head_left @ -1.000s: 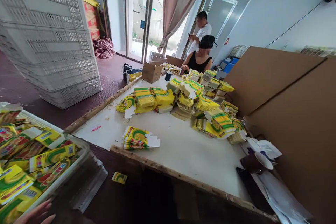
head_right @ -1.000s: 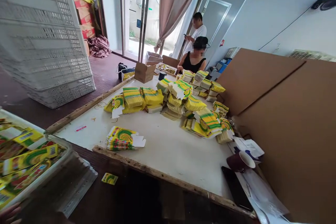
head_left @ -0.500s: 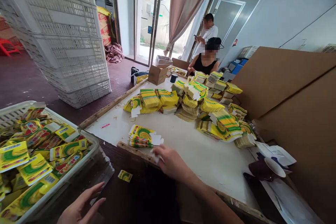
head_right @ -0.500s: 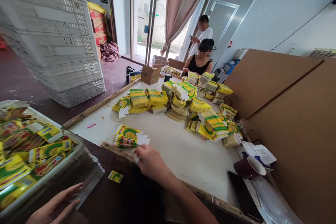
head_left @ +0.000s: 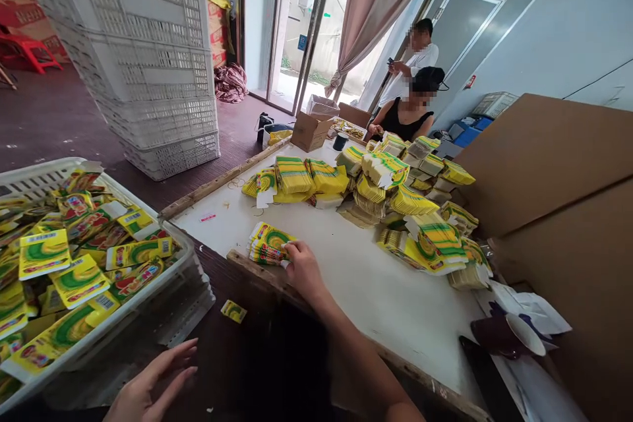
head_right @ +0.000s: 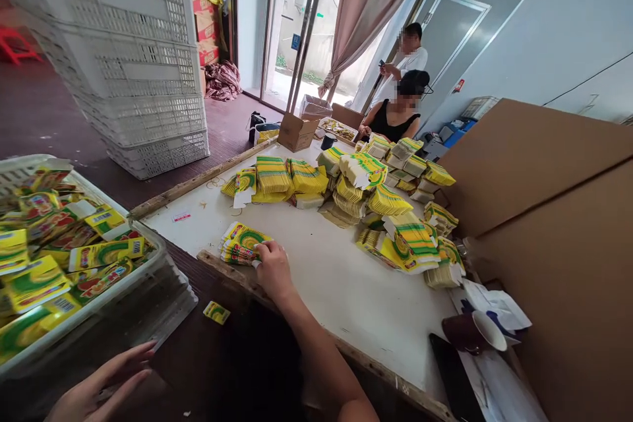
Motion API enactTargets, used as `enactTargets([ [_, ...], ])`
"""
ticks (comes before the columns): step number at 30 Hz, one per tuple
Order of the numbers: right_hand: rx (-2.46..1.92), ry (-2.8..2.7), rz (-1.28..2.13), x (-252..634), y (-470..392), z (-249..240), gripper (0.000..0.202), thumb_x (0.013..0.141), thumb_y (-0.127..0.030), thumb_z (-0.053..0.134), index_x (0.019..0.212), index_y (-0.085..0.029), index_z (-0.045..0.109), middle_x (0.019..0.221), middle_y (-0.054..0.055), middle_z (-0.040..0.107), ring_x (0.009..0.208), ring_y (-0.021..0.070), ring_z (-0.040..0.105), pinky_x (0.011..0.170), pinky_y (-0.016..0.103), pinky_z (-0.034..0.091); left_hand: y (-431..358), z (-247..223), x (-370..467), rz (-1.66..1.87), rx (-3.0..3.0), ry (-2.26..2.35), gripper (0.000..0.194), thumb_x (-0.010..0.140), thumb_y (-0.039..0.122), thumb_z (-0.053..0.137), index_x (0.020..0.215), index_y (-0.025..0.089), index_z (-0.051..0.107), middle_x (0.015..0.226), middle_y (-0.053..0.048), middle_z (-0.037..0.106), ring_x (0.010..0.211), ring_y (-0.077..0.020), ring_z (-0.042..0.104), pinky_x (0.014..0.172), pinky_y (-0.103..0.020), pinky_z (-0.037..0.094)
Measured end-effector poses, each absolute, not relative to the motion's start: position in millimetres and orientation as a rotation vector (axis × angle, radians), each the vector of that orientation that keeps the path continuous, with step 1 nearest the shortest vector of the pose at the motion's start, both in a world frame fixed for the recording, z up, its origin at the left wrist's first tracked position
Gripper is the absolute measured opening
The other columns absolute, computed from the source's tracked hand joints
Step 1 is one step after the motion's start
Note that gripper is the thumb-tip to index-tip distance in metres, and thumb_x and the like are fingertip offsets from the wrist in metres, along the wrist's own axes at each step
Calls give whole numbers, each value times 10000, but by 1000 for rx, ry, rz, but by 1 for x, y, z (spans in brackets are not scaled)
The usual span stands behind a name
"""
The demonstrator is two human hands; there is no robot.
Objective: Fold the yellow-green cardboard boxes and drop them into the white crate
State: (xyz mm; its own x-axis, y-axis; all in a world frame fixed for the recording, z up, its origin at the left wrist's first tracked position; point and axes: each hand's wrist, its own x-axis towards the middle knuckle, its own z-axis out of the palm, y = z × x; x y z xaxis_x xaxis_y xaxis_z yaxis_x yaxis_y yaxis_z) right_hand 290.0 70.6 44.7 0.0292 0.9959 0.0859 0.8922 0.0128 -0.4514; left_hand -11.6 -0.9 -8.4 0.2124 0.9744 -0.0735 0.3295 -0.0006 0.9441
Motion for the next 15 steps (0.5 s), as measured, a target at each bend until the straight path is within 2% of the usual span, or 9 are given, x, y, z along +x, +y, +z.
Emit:
enactTargets([
  [7, -1988, -1798, 362, 286, 79, 36, 436, 673, 46, 487, 1022, -187, 604, 981, 88, 625, 948, 231, 592, 874, 377, 477, 2, -21, 5, 862, 1508, 1198, 367, 672, 565, 713, 972, 357, 748, 915, 5, 776, 825, -228, 740, 751, -248, 594],
  [12, -1960, -1682, 352, 286, 79, 44, 498, 653, 1, 519, 1116, -183, 488, 1009, 71, 577, 926, 208, 579, 827, 354, 489, -4, -22, 18, 844, 1451, 1156, 371, 671, 553, 721, 962, 325, 752, 911, -24, 776, 847, -248, 736, 772, -294, 600],
  [15, -1804, -1597, 422, 275, 68, 57, 528, 664, -40, 528, 1157, -197, 419, 923, 14, 544, 808, 166, 562, 747, 309, 493, -8, -8, 39, 901, 1283, 1124, 429, 602, 559, 772, 928, 281, 755, 887, -63, 775, 834, -276, 734, 760, -345, 612],
])
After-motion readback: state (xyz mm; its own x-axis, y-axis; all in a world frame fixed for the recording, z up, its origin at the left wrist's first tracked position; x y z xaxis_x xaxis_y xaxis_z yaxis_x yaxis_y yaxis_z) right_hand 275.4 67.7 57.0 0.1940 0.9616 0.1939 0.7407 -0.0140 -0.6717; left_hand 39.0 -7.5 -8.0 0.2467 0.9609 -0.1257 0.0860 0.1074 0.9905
